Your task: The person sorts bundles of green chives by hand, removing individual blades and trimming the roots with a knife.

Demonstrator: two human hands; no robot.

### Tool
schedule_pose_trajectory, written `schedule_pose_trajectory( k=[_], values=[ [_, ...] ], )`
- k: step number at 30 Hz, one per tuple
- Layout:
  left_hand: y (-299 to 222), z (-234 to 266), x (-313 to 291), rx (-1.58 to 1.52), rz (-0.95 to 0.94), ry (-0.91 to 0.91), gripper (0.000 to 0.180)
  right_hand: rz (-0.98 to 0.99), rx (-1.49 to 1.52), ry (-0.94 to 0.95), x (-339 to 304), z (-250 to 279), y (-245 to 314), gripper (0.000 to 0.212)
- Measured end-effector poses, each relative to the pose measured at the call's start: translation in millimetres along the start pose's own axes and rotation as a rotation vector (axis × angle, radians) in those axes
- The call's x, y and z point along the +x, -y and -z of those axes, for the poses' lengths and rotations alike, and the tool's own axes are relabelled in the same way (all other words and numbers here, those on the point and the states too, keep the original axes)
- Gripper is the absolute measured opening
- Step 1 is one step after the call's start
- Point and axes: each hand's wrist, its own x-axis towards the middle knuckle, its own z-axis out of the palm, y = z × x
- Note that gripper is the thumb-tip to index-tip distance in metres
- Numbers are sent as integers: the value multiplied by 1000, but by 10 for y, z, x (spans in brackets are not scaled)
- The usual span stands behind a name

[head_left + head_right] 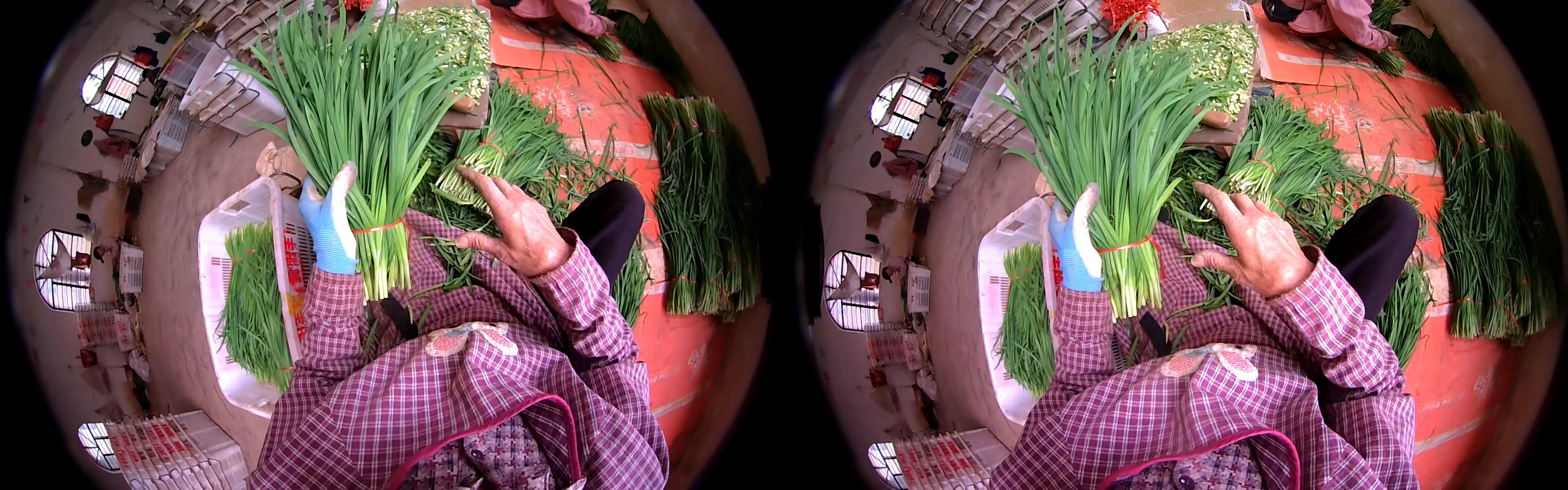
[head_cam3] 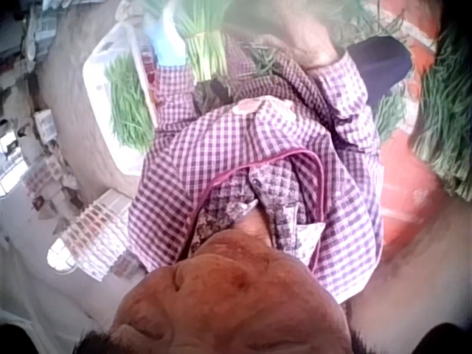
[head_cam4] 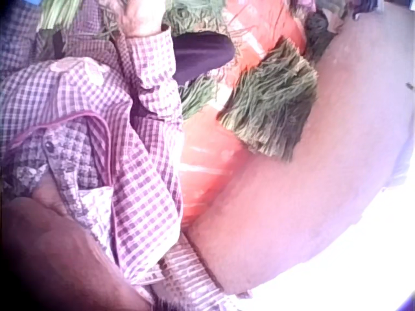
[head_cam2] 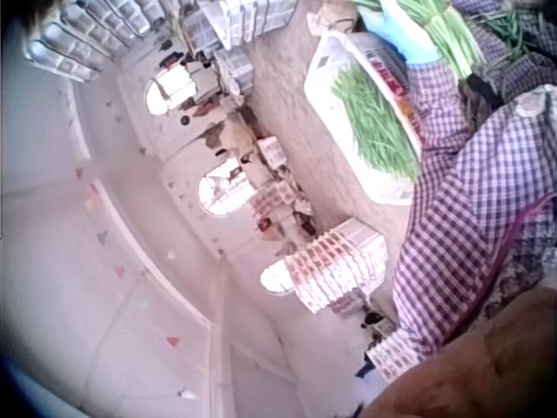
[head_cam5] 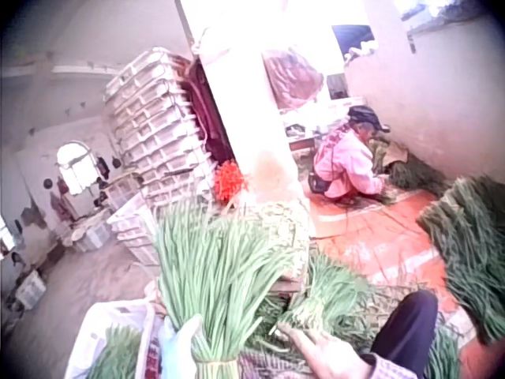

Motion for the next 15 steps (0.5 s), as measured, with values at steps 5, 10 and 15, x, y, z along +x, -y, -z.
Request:
schedule_pose_trajectory(
  k=[5,10,15],
  values=[
    [-129,-443,-131,243,-112,281,57,-239,831,-59,292,-763,-59,110],
    [-598,-370,-364,551,-195,782,82,-441,1433,-86,156,-952,-440,68],
    [-316,454,111,321,283,814,70,-391,1709,-58,83,-1071,-482,61]
  ],
)
